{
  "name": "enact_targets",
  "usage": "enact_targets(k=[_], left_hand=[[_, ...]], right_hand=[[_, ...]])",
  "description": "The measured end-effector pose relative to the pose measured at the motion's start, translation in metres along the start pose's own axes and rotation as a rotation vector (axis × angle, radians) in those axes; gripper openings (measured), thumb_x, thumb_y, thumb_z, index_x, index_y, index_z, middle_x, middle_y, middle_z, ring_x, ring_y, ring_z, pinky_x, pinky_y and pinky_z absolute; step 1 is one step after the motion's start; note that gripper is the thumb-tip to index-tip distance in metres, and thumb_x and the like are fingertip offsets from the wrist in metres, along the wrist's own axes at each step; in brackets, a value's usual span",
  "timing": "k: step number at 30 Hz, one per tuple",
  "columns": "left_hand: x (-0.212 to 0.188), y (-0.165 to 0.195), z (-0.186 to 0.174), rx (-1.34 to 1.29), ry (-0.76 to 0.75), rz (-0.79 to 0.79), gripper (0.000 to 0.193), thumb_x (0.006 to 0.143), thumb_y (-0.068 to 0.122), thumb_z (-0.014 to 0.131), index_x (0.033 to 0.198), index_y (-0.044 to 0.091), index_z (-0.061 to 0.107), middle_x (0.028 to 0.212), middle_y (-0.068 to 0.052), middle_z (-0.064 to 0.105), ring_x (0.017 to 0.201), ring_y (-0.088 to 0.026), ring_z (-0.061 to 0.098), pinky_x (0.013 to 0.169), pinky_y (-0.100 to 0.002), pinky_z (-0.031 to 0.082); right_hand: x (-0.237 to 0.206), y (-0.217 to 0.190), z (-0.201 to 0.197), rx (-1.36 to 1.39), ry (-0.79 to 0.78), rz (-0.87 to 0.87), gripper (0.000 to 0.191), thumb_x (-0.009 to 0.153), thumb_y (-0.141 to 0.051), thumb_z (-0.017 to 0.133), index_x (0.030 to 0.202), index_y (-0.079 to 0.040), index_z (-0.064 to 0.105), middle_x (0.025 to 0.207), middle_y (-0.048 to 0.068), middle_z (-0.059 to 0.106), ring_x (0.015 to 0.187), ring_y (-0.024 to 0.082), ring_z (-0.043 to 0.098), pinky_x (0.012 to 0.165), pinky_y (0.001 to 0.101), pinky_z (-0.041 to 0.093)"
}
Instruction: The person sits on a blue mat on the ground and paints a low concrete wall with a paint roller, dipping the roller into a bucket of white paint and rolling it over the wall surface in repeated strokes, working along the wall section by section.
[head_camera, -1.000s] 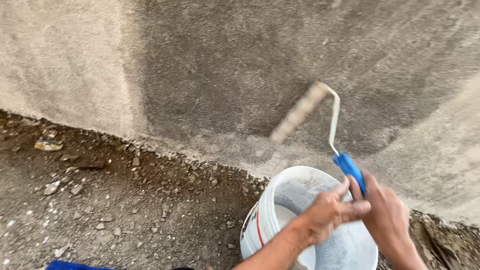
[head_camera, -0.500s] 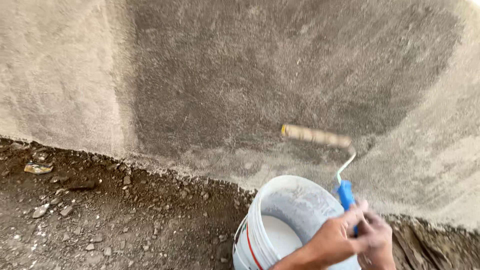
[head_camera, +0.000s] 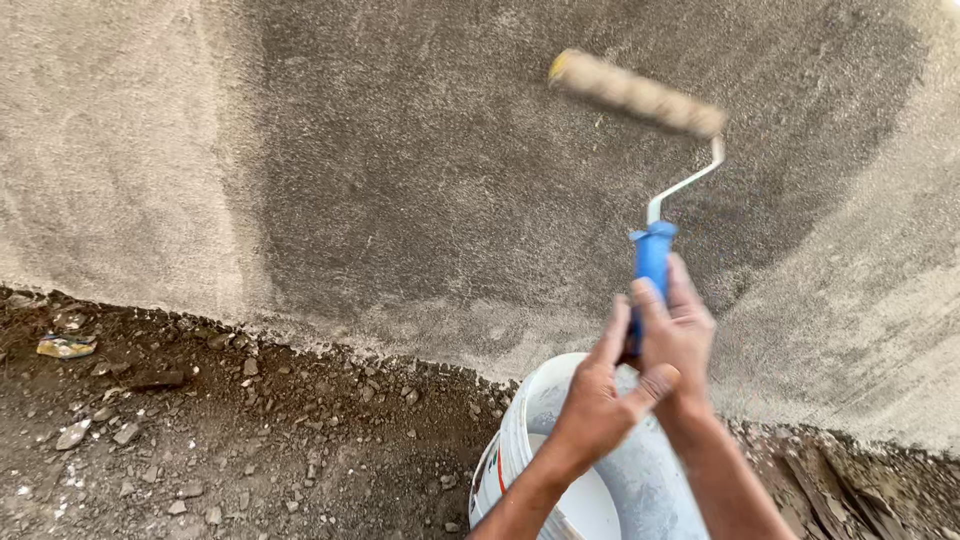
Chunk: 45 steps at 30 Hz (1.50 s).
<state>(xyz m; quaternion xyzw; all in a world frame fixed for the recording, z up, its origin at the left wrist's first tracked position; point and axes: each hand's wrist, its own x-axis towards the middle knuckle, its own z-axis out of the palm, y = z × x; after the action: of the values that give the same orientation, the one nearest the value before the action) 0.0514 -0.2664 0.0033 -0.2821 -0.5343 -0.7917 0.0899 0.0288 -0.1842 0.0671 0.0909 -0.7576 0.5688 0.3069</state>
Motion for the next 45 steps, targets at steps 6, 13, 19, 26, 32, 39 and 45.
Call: enact_targets(k=[6, 13, 19, 26, 32, 39, 45], left_hand=[[0.008, -0.019, -0.007, 0.015, 0.209, -0.298, 0.097, 0.087, 0.034, 0.072, 0.161, 0.001, 0.018, 0.153, -0.022, 0.049, 0.138, -0.028, 0.055, 0.111, -0.035, 0.045], [0.008, -0.014, -0.008, 0.045, 0.156, -0.137, 0.1, 0.09, 0.038, 0.073, 0.161, -0.002, 0.016, 0.162, -0.023, 0.035, 0.149, -0.031, 0.041, 0.119, -0.037, 0.036], [0.005, 0.013, -0.017, -0.118, 0.034, -0.019, 0.104, 0.092, 0.041, 0.067, 0.166, 0.005, 0.003, 0.172, -0.021, 0.017, 0.156, -0.033, 0.025, 0.123, -0.046, 0.026], [0.005, 0.016, -0.014, -0.173, 0.016, -0.177, 0.103, 0.091, 0.05, 0.062, 0.164, 0.01, 0.002, 0.172, -0.018, 0.008, 0.156, -0.032, 0.02, 0.121, -0.049, 0.029], [0.016, -0.013, -0.022, -0.453, 0.237, -0.312, 0.094, 0.094, 0.039, 0.062, 0.161, 0.009, 0.004, 0.165, -0.01, 0.031, 0.148, -0.021, 0.039, 0.118, -0.041, 0.037], [0.021, -0.026, -0.024, -0.713, 0.224, -0.265, 0.079, 0.102, 0.017, 0.056, 0.164, 0.008, 0.008, 0.129, -0.007, 0.06, 0.119, -0.014, 0.057, 0.113, -0.03, 0.046], [0.014, 0.008, -0.037, -0.562, 0.142, -0.175, 0.082, 0.1, 0.023, 0.054, 0.164, 0.008, 0.006, 0.167, -0.006, 0.026, 0.145, -0.021, 0.041, 0.119, -0.035, 0.036]], right_hand=[[-0.024, 0.054, 0.019, -0.195, -0.065, -0.071, 0.056, 0.099, -0.018, 0.062, 0.151, -0.006, 0.047, 0.093, 0.0, 0.064, 0.076, 0.007, 0.056, 0.06, 0.0256, 0.049], [0.009, 0.045, 0.02, -0.338, -0.061, -0.071, 0.063, 0.095, -0.015, 0.062, 0.154, -0.008, 0.042, 0.08, 0.003, 0.062, 0.066, 0.01, 0.058, 0.054, 0.0291, 0.049], [0.069, -0.029, 0.028, -0.096, -0.201, 0.0, 0.082, 0.096, -0.011, 0.057, 0.164, -0.015, 0.01, 0.086, 0.004, 0.059, 0.065, 0.011, 0.059, 0.046, 0.0307, 0.051], [0.108, -0.055, 0.034, -0.102, -0.346, 0.187, 0.037, 0.104, -0.017, 0.05, 0.131, -0.007, 0.028, 0.081, 0.011, 0.055, 0.049, 0.022, 0.062, 0.035, 0.0363, 0.05], [0.084, 0.015, 0.045, -0.223, -0.271, 0.17, 0.035, 0.097, -0.02, 0.057, 0.121, -0.006, 0.035, 0.084, 0.011, 0.059, 0.057, 0.021, 0.062, 0.043, 0.039, 0.051], [0.07, 0.064, 0.044, -0.296, -0.265, 0.109, 0.031, 0.099, -0.022, 0.063, 0.117, -0.005, 0.044, 0.082, 0.006, 0.058, 0.068, 0.013, 0.058, 0.055, 0.0323, 0.052], [0.108, -0.011, 0.059, -0.102, -0.312, 0.226, 0.034, 0.098, -0.019, 0.054, 0.121, -0.008, 0.031, 0.076, 0.012, 0.056, 0.047, 0.025, 0.061, 0.035, 0.0402, 0.05]])
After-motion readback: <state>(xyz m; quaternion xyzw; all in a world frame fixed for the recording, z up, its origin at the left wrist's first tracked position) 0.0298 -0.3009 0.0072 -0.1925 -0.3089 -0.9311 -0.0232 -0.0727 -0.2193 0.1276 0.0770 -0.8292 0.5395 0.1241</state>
